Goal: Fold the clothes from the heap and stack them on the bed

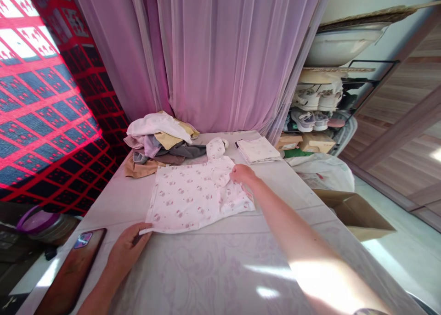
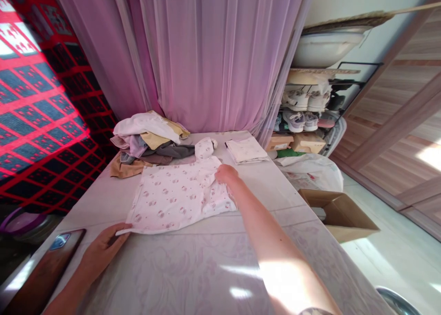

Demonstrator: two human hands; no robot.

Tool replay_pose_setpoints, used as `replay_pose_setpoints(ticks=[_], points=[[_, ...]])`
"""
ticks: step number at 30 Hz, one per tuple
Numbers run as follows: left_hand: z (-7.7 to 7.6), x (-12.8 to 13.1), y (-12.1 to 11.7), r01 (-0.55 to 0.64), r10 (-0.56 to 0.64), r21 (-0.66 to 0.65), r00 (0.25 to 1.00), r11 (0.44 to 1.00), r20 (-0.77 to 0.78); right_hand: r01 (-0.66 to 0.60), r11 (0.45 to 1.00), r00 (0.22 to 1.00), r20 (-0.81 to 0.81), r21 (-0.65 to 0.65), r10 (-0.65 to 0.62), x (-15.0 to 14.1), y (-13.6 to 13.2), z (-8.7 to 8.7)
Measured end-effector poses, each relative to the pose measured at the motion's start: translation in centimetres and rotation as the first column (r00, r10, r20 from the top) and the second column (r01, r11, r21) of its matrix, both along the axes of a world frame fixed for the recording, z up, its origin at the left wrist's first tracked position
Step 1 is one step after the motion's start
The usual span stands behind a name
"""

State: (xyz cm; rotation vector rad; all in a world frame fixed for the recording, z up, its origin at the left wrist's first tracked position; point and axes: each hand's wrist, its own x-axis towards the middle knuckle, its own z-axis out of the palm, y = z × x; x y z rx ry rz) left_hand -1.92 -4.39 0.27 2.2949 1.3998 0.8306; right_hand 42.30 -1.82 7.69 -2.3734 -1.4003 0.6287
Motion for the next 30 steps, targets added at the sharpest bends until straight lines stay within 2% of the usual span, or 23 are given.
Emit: replay_pose_setpoints(ticks=[3,6,8,10,14,17,20,24,27,30], points=[[1.0,0.1,1.0,-0.013,0.014,-0.053,1.0,0.999,0.025,0.026,0.996,0.994,-0.104,0.08,-0.017,1.3,0.5,2.3],[2.3,1.2,2.7,-0.123,0.128,-0.16,0.992,0.979,0.019,0.096,0.974,0.979,-0.195,0.205,-0.056,2.4,2.0,4.5],[2.9,2.4,4.1,-0.173,0.18,-0.219,0.984,0.96,0.01,0.147,0.954,0.965,-0.25,0.261,-0.08,2.6,3.4,5.1],[3.1,3.6,5.4,-0.191,0.195,-0.239,0.981,0.952,-0.006,0.19,0.939,0.948,-0.303,0.287,-0.099,2.5,4.6,4.8],[2.8,5.3,6.9,-0.269,0.233,-0.236,0.958,0.934,-0.168,0.221,0.929,0.921,-0.377,0.297,-0.099,1.9,5.9,2.6],[2.3,5.6,7.0,-0.342,0.306,-0.205,0.933,0.917,-0.187,0.223,0.925,0.924,-0.368,0.308,-0.1,1.7,4.7,1.0],[2.0,5.4,6.7,-0.364,0.343,-0.196,0.93,0.91,-0.135,0.226,0.919,0.947,-0.292,0.322,-0.131,1.7,1.1,-0.2],[2.2,4.6,6.0,-0.215,0.217,-0.278,0.976,0.936,-0.026,0.197,0.928,0.978,0.001,0.317,-0.208,1.3,-6.0,-2.4],[2.4,4.0,5.2,-0.088,0.119,-0.319,0.99,0.944,0.078,0.17,0.934,0.983,0.018,0.315,-0.185,0.6,-9.9,-5.2],[2.4,3.9,4.5,-0.055,0.099,-0.325,0.988,0.944,0.119,0.144,0.93,0.988,0.0,0.339,-0.153,0.0,-11.0,-7.7]])
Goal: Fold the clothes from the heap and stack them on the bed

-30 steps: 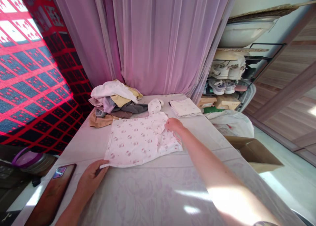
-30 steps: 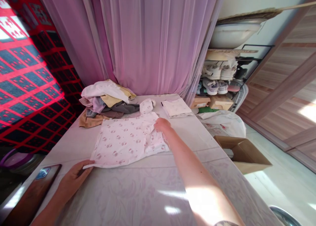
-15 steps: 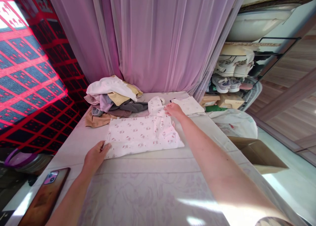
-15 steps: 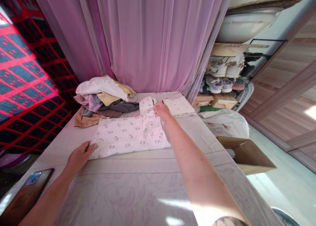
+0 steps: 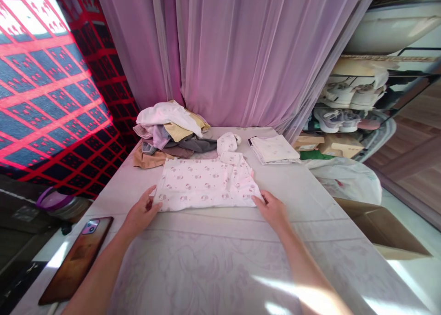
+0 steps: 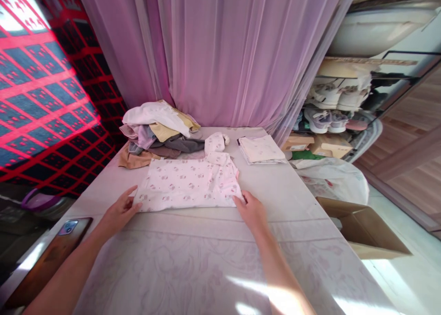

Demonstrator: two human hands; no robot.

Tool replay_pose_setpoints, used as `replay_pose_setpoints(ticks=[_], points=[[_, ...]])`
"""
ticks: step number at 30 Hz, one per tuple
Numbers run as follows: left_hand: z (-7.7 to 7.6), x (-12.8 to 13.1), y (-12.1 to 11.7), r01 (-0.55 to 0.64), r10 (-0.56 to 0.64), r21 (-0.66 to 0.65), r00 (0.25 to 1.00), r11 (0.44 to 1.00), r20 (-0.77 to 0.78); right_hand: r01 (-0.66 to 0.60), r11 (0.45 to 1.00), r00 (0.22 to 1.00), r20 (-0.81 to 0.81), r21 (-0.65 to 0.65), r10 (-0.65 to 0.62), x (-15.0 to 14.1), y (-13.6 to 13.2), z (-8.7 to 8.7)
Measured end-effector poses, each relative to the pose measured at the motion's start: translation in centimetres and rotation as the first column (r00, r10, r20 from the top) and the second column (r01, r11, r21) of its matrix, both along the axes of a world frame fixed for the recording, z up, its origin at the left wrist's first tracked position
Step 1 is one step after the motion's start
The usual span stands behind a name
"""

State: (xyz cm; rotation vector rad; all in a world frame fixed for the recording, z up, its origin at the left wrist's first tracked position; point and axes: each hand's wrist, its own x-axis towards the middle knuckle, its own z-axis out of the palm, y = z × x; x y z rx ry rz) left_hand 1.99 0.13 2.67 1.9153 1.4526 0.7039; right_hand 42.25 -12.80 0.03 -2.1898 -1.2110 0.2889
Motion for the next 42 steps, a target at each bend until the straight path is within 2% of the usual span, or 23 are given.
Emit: replay_pose_setpoints(ticks=[2,4,7,9,13,17,20,23,28,30,32,34,36,37,39,40,42], points=[[-0.1,0.4,-0.1,-0.047,0.047,0.037,0.999,0.998,-0.01,0.016,0.999,1.0,-0.014,0.051,-0.015,-0.2,0.4,-0.7],[-0.3,0.9,0.1,-0.118,0.121,0.097,0.992,0.988,-0.023,0.038,0.995,0.999,-0.024,0.093,-0.035,-0.3,1.1,-0.6],[-0.7,1.3,0.5,-0.208,0.22,0.152,0.973,0.966,-0.065,0.035,0.995,0.999,-0.003,0.09,-0.035,-0.3,1.5,0.0],[-1.0,1.2,0.6,-0.225,0.243,0.151,0.962,0.963,-0.12,0.022,0.998,0.999,0.024,0.065,-0.024,-0.3,1.3,0.2],[-1.5,0.5,0.5,-0.19,0.21,0.122,0.961,0.974,-0.18,-0.024,0.999,0.998,0.058,0.034,0.022,-0.3,0.8,-0.2],[-1.5,0.0,0.6,-0.161,0.178,0.107,0.967,0.981,-0.18,-0.028,0.996,0.999,0.035,0.083,0.025,0.1,0.6,-0.6],[-1.5,-0.2,0.9,-0.144,0.174,0.149,0.962,0.978,-0.212,-0.016,0.987,1.0,0.001,0.158,0.016,0.8,0.5,-1.1],[-1.5,-0.1,0.8,-0.102,0.16,0.209,0.946,0.973,-0.281,-0.058,0.982,0.998,0.008,0.182,0.057,1.6,0.4,-2.1],[-1.3,0.0,0.3,-0.05,0.119,0.196,0.927,0.979,-0.355,-0.111,0.97,0.986,0.145,0.216,0.08,2.0,-0.1,-2.8],[-1.1,-0.4,0.2,-0.063,0.121,0.166,0.921,0.984,-0.369,-0.123,0.954,0.965,0.256,0.273,0.051,1.5,-0.4,-2.2],[-0.8,-0.5,0.0,-0.069,0.137,0.175,0.901,0.982,-0.412,-0.189,0.933,0.929,0.365,0.307,0.068,0.4,-0.6,-1.2],[-0.5,0.1,-0.5,-0.032,0.154,0.256,0.869,0.966,-0.471,-0.319,0.908,0.882,0.437,0.272,0.179,-1.6,-0.4,-0.2],[-0.4,2.0,-1.3,0.088,0.118,0.357,0.849,0.93,-0.515,-0.461,0.873,0.815,0.466,0.162,0.344,-4.3,0.1,0.6],[-0.4,3.3,-1.8,0.177,0.061,0.386,0.845,0.905,-0.531,-0.508,0.858,0.781,0.465,0.082,0.418,-5.8,0.5,0.8],[-0.8,6.2,-2.9,0.365,-0.12,0.334,0.811,0.869,-0.572,-0.568,0.82,0.729,0.419,-0.069,0.541,-8.6,1.1,0.8],[-1.0,7.4,-3.4,0.418,-0.186,0.287,0.787,0.862,-0.588,-0.598,0.79,0.704,0.383,-0.136,0.599,-9.8,1.3,0.7],[-1.6,9.1,-4.2,0.431,-0.231,0.198,0.754,0.88,-0.615,-0.63,0.743,0.674,0.315,-0.228,0.668,-11.2,1.3,0.4]])
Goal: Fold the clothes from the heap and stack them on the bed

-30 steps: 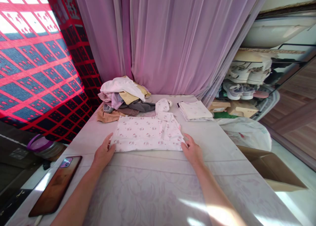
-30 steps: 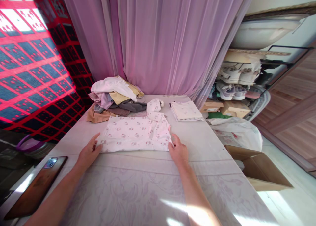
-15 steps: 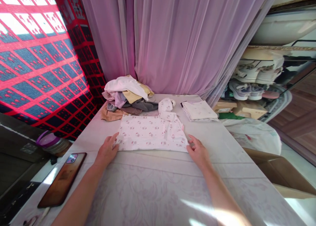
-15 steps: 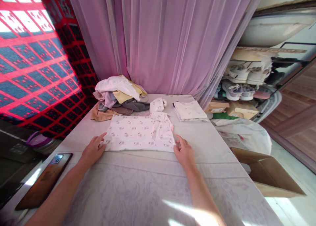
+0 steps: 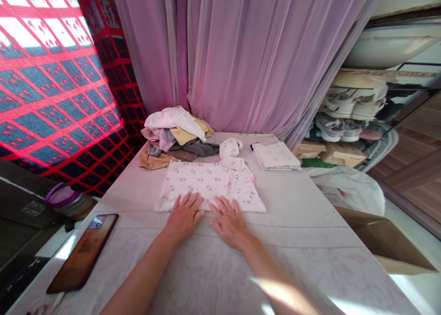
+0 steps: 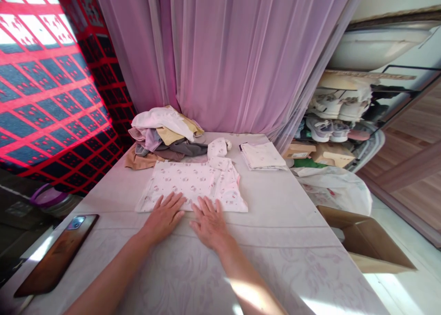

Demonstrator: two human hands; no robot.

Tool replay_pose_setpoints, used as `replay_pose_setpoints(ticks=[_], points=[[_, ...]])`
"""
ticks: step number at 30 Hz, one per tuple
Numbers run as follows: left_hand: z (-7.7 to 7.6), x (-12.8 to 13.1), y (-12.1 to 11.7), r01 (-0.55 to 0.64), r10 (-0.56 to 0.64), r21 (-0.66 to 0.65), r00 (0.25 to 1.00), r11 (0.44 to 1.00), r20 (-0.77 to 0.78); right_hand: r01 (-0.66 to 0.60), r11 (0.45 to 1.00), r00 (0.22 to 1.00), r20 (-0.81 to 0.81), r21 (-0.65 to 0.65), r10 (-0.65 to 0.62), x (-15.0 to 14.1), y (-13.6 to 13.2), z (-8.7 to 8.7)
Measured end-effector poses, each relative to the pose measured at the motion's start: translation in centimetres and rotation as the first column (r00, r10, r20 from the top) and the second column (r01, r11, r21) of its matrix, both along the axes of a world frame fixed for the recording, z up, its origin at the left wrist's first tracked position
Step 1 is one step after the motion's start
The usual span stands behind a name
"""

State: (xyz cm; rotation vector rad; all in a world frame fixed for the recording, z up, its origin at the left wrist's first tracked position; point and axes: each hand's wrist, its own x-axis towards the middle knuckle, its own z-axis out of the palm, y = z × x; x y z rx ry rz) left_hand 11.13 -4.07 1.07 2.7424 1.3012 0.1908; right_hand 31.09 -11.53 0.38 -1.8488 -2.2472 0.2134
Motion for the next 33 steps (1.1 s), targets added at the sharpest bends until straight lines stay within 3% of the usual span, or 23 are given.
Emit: replay_pose_setpoints(ticks=[3,7,15,20,25,29,33], points=[[-0.5,0.2,-0.5,-0.082,0.078,-0.057,0.994,0.995,-0.07,-0.031,0.995,0.999,0.008,-0.092,0.032,0.3,-0.7,-0.2],[-0.4,-1.3,-0.3,-0.149,0.14,-0.069,0.984,0.986,-0.113,-0.009,0.992,0.999,0.051,-0.129,0.016,3.0,-2.1,-0.1],[-0.5,-1.9,-0.2,-0.231,0.226,-0.031,0.968,0.973,-0.111,0.177,0.983,0.975,0.143,-0.053,-0.168,5.3,-3.9,-0.6],[-0.8,-2.4,-0.6,-0.052,0.05,-0.017,0.995,0.998,-0.081,0.161,0.987,0.982,0.097,0.018,-0.162,4.0,-3.6,-0.5],[-1.4,-0.9,-1.2,0.117,-0.118,0.024,0.993,0.993,0.013,0.076,0.997,0.997,0.014,0.01,-0.076,0.4,-1.8,0.4],[-1.5,0.5,-1.4,0.15,-0.15,0.006,0.984,0.989,0.094,0.081,0.997,0.995,-0.052,0.001,-0.08,-1.4,-1.2,0.6],[-1.5,0.4,-1.4,0.164,-0.163,0.0,0.978,0.986,0.132,0.037,0.999,0.997,-0.068,0.03,-0.035,-0.9,-1.2,0.9]])
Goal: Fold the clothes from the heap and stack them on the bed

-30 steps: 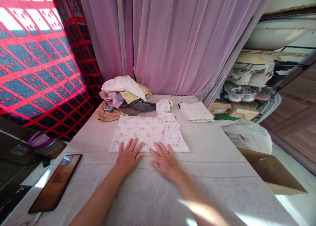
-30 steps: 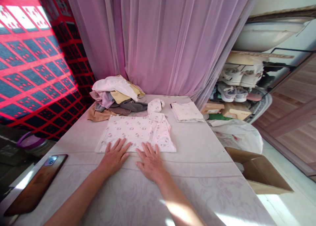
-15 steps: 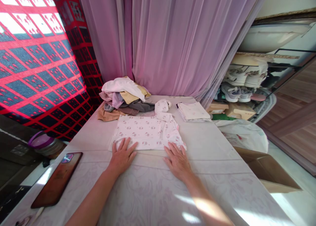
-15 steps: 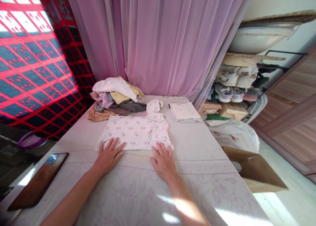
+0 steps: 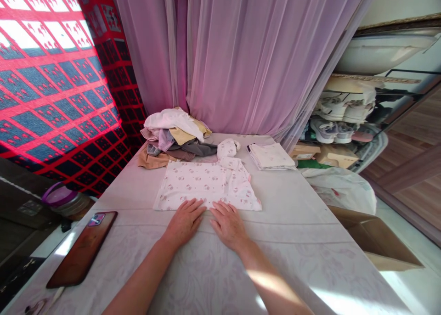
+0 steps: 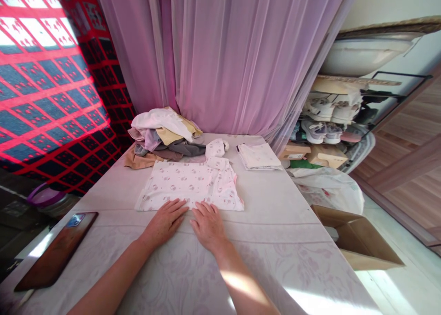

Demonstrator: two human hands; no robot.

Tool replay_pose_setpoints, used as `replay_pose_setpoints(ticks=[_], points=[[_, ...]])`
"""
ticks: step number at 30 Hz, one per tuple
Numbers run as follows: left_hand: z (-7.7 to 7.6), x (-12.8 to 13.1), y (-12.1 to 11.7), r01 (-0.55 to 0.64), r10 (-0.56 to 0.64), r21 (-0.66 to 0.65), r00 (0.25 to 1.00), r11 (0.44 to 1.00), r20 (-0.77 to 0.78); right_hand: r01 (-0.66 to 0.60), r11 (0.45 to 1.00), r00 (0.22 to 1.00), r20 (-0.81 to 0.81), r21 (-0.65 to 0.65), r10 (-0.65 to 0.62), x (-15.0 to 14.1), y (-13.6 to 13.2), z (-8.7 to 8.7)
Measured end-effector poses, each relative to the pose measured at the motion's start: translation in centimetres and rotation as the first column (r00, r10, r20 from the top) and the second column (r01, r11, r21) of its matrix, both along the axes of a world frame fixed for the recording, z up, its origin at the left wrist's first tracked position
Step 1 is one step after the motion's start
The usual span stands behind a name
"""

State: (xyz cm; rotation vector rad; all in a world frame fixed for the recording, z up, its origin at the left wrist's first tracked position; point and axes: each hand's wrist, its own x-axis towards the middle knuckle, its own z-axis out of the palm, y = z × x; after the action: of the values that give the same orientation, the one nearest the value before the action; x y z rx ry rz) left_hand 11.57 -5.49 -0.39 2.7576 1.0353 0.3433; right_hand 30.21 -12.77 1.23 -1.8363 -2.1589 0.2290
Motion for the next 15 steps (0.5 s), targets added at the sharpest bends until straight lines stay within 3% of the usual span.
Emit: replay_pose_setpoints(ticks=[4,15], points=[[0.0,-0.1,-0.2,-0.013,0.014,0.021,1.0,1.0,-0.022,-0.014,1.0,1.0,0.013,0.014,0.014,0.1,0.2,0.4],[0.0,-0.1,-0.4,-0.022,0.021,0.017,0.999,1.0,0.026,0.124,0.992,0.991,0.042,0.037,-0.125,0.6,1.0,1.3]])
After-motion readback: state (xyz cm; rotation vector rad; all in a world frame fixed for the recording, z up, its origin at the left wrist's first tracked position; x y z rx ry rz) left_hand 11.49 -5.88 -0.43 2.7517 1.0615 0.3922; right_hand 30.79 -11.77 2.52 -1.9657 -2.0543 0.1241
